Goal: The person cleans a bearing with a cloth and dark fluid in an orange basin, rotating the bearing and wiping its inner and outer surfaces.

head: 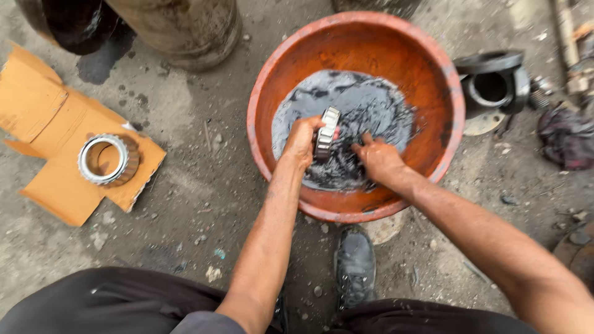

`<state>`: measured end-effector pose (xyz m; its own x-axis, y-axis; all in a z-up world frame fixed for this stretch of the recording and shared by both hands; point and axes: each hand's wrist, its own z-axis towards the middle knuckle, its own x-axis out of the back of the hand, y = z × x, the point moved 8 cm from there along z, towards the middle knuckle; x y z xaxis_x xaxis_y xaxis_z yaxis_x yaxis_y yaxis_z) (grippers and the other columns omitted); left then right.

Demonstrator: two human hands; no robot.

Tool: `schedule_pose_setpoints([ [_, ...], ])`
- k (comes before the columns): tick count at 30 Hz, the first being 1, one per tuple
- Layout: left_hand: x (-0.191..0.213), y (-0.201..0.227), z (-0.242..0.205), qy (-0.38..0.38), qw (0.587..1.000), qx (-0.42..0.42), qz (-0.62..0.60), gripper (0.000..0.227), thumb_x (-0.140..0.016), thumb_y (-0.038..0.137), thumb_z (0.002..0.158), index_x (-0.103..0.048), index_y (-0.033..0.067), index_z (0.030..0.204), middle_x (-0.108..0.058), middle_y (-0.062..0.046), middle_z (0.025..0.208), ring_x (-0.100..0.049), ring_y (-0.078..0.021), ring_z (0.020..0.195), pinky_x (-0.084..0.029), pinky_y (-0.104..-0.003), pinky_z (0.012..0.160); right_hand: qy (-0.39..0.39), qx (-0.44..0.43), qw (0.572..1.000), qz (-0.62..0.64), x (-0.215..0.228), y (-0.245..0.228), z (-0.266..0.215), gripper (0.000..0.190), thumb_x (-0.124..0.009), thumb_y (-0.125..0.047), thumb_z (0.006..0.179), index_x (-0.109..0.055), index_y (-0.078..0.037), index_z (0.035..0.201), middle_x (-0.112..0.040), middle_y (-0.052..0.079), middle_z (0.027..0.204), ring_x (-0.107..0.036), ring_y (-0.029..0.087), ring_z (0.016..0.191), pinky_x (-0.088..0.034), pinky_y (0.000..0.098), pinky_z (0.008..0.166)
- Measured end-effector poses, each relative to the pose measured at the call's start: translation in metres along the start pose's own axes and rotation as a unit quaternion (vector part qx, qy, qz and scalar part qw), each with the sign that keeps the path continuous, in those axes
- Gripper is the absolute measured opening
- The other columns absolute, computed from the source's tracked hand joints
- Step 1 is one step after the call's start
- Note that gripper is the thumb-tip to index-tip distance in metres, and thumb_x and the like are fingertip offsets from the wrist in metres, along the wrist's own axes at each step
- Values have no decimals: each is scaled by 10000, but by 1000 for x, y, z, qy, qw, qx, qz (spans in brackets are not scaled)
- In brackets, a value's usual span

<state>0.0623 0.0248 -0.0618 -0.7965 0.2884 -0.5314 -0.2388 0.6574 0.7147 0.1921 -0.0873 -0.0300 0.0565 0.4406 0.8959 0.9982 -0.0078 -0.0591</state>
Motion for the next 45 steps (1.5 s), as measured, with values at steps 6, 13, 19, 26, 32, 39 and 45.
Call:
schedule_pose_setpoints([
  [6, -5, -2, 1, 22, 999, -25, -10, 251, -549, 33, 896, -699, -80, 1063, -756, -178, 890, -727, -215, 736, -603, -325, 689, 126, -66, 899, 415, 43, 42, 3, 518, -752, -169, 771, -672, -58, 1271, -745, 225, 1139, -701, 320, 1076, -558, 407, 930],
  [13, -6, -46, 33, 95, 981, -54, -161, 156, -600, 69, 944, -693, -51, 914, -683, -104, 795, -652, -204, 672, -543, -363, 621, 165, 54, 911, 374, 171, -36, -47, 429, -626, -317, 1011, -573, -73, 1360, -693, 205, 1169, -677, 328, 1105, -511, 425, 951],
  [19, -32, -57, 21, 103, 948, -13, -302, 233, -474, 186, 961, -663, 70, 889, -661, -83, 855, -656, -186, 743, -569, -358, 642, 444, 152, 878, 88, 180, -86, -66, 296, -499, -227, 1006, -647, -106, 1231, -595, 237, 1300, -575, 429, 1191, -439, 518, 990],
  [26, -53, 4, -46, 181, 977, -54, -95, 315, -653, 262, 978, -659, 24, 772, -594, -51, 633, -536, -149, 466, -423, -303, 376, 316, -71, 880, 348, 84, 29, 33, 302, -503, -288, 1049, -674, -64, 1158, -710, 174, 941, -720, 337, 822, -567, 520, 789],
  [32, -52, 53, -49, 158, 978, -120, -65, 267, -689, 218, 941, -696, -13, 807, -641, -47, 615, -556, -109, 431, -419, -260, 343, -26, -140, 534, 833, 8, 31, 46, 415, -402, -438, 1041, -707, -169, 1123, -762, 45, 943, -742, 174, 739, -582, 348, 511],
  [39, -41, 65, -45, 130, 983, -117, -50, 291, -675, 260, 944, -700, -1, 818, -651, -59, 597, -582, -117, 420, -459, -256, 339, 27, -64, 564, 823, 86, 17, 25, 404, -379, -395, 1024, -643, -158, 1215, -726, 24, 1083, -721, 146, 953, -629, 404, 730],
  [45, -32, 43, -31, 88, 984, -154, 26, 329, -645, 279, 976, -689, -11, 826, -609, -47, 619, -546, -120, 449, -415, -271, 351, 158, 132, 848, 488, 167, -24, -11, 694, -652, -127, 809, -473, -42, 1475, -491, 156, 1393, -543, 249, 1260, -563, 418, 1023],
])
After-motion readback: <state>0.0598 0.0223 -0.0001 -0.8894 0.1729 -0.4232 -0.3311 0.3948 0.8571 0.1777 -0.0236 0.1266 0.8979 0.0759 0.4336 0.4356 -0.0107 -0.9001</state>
